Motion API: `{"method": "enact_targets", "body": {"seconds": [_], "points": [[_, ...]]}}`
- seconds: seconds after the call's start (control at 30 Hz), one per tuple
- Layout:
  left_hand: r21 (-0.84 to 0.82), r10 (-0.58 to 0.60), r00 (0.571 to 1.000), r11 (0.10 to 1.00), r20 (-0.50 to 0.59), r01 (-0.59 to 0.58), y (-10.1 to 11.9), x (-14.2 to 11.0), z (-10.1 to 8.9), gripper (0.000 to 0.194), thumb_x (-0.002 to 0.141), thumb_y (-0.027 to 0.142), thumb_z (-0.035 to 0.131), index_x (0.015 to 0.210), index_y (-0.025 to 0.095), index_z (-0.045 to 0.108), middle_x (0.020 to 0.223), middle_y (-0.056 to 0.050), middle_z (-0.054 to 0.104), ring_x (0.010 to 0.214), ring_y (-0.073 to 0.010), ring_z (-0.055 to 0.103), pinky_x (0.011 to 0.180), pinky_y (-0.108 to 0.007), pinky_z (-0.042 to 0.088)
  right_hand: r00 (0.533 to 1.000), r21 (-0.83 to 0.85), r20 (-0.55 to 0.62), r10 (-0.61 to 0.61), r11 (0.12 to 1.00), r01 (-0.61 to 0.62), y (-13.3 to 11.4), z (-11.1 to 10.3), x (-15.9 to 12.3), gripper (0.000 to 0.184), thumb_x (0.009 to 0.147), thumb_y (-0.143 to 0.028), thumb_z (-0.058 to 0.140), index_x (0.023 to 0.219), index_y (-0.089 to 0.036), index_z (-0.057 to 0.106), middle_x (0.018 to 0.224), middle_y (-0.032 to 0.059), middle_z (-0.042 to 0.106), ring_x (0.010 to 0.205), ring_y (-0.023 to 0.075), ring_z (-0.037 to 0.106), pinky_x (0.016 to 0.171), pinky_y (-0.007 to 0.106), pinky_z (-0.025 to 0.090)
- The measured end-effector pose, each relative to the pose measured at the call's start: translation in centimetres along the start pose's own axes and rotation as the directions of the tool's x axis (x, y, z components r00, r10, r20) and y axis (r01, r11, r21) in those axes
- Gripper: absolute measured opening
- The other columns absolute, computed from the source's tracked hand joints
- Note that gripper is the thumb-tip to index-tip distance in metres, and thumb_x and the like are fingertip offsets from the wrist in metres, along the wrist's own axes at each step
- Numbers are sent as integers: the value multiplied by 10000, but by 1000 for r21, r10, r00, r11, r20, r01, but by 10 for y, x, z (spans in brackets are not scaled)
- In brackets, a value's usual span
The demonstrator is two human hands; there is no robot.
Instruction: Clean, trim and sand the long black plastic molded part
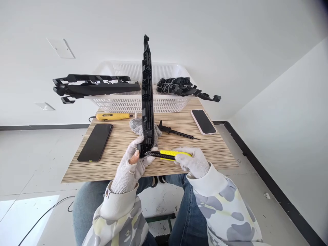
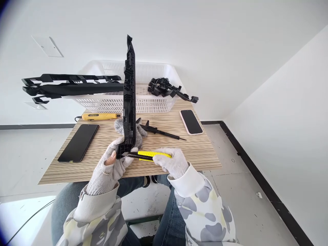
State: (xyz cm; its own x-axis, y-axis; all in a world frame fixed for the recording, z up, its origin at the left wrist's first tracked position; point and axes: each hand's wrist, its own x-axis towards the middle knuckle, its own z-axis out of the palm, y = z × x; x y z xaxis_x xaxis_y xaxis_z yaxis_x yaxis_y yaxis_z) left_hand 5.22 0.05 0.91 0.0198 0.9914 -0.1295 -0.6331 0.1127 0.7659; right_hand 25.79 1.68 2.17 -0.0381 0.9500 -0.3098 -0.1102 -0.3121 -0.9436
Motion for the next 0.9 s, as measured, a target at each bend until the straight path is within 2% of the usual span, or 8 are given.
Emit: {"method": "enact_targets", "body": {"seconds": [0.13, 0.23, 0.37, 0.63, 0.8, 0.9], "points": [[-42, -13, 1000, 999, -4, 13, 0, 1, -1, 413, 834, 382, 809, 1220, 290, 696, 1200, -40, 753, 1007, -193, 764, 811, -221, 643, 997, 5, -76, -11, 1000, 11, 0, 0, 2, 412, 640, -455, 777, 872, -113, 782, 559, 19, 611, 416, 59, 343, 391, 221, 241], [-47, -16, 1000, 999, -1, 16, 2, 1, -1, 420, 834, 374, 810, 1229, 291, 693, 1196, -39, 755, 988, -182, 765, 821, -226, 641, 998, -24, -59, -11, 1000, 10, 1, -2, 4, 412, 645, -462, 766, 857, -109, 773, 546, 13, 594, 410, 62, 332, 379, 225, 239], [-27, -25, 1000, 999, 9, 25, 2, 0, -3, 501, 812, 414, 823, 1277, 303, 671, 1254, -54, 733, 1066, -211, 747, 839, -235, 636, 991, -20, -125, -39, 999, 37, 1, -2, 5, 433, 657, -486, 754, 864, -106, 767, 582, 20, 602, 418, 65, 349, 381, 225, 239], [21, -53, 998, 998, 42, 52, -3, 6, -15, 535, 820, 415, 807, 1317, 287, 657, 1241, -85, 740, 1055, -247, 754, 824, -281, 652, 997, -28, -79, -18, 999, 16, 1, 1, 6, 417, 650, -491, 753, 836, -117, 761, 564, 17, 599, 414, 60, 331, 381, 220, 236], [-3, -24, 999, 1000, 21, 24, -3, 5, -11, 515, 816, 389, 812, 1296, 269, 668, 1180, -82, 762, 1029, -239, 761, 805, -266, 655, 994, -26, -111, -9, 1000, 6, 0, 2, 5, 412, 664, -485, 742, 849, -118, 762, 576, 16, 599, 414, 60, 333, 379, 222, 226], [-14, -27, 999, 1000, 22, 28, -1, 4, -8, 499, 810, 377, 820, 1278, 276, 678, 1157, -64, 763, 1010, -212, 761, 788, -231, 648, 996, -24, -91, 1, 1000, -3, -1, 3, 5, 410, 651, -474, 752, 847, -115, 763, 558, 8, 588, 410, 57, 324, 384, 222, 213]]}}
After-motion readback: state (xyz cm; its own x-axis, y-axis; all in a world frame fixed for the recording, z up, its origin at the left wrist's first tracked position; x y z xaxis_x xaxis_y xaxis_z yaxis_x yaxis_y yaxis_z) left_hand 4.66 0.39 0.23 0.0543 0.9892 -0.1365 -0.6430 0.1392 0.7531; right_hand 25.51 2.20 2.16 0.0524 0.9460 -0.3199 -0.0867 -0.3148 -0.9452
